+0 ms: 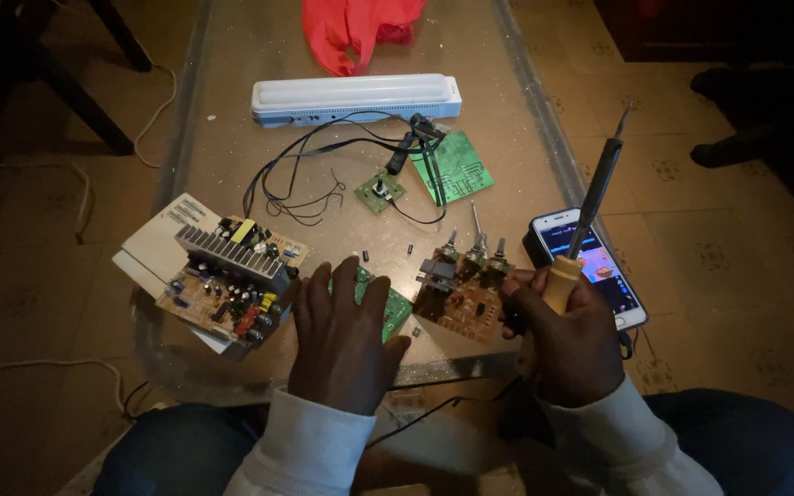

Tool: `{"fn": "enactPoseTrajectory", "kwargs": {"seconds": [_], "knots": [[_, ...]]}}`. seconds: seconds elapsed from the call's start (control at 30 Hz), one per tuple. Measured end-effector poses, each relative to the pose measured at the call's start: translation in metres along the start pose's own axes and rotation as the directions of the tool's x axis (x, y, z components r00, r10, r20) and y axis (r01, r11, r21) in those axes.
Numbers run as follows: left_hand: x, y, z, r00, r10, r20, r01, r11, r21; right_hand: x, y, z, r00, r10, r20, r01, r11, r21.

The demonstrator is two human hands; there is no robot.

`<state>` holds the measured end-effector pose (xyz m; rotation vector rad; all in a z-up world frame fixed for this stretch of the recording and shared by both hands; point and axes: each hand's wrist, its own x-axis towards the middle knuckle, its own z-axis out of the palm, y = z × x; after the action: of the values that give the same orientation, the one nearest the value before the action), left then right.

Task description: A person is inspecting and manipulating several circuit boards on a low surface using a soldering iron.

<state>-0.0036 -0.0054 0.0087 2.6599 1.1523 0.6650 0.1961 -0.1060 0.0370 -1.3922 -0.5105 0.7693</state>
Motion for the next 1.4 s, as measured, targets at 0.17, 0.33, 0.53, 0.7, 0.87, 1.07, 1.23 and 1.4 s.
{"fn": "enactPoseTrajectory", "kwargs": {"seconds": [0.17,0.33,0.53,0.7,0.87,1.07,1.23,1.4], "knots": [[0.001,0.002,-0.001,1.000,-0.017,-0.003,0.017,1.000,0.006,-0.002,-0.004,0.002,0.999,0.028,-0.026,-0.030,0.997,-0.074],[-0.003,-0.003,0.002,0.997,-0.075,-0.007,0.075,0.985,0.153,0.002,0.002,0.000,1.000,0.003,-0.016,-0.004,0.998,-0.061],[0.002,0.008,-0.009,0.986,-0.068,-0.151,0.076,0.996,0.044,0.002,0.000,0.001,1.000,-0.008,-0.025,0.006,0.998,-0.055],[0.005,0.016,-0.012,0.967,-0.145,-0.208,0.098,0.971,-0.220,0.001,0.001,-0.002,0.997,0.006,-0.073,-0.013,0.995,-0.102],[0.013,0.024,-0.026,0.958,-0.267,-0.104,0.185,0.854,-0.487,0.001,-0.008,0.003,0.992,0.005,-0.126,-0.020,0.993,-0.119],[0.011,0.019,-0.020,0.942,-0.276,-0.190,0.141,0.841,-0.523,0.004,0.011,-0.003,0.999,-0.001,-0.038,0.003,0.998,0.059],[0.000,0.007,0.005,0.981,-0.050,-0.187,0.038,0.997,-0.069,0.005,0.019,0.003,0.997,0.043,-0.068,-0.040,0.998,0.043],[-0.003,0.006,0.005,0.995,-0.078,-0.065,0.076,0.996,-0.042,0.001,0.013,0.008,0.998,0.009,-0.060,-0.019,0.986,-0.164]]}}
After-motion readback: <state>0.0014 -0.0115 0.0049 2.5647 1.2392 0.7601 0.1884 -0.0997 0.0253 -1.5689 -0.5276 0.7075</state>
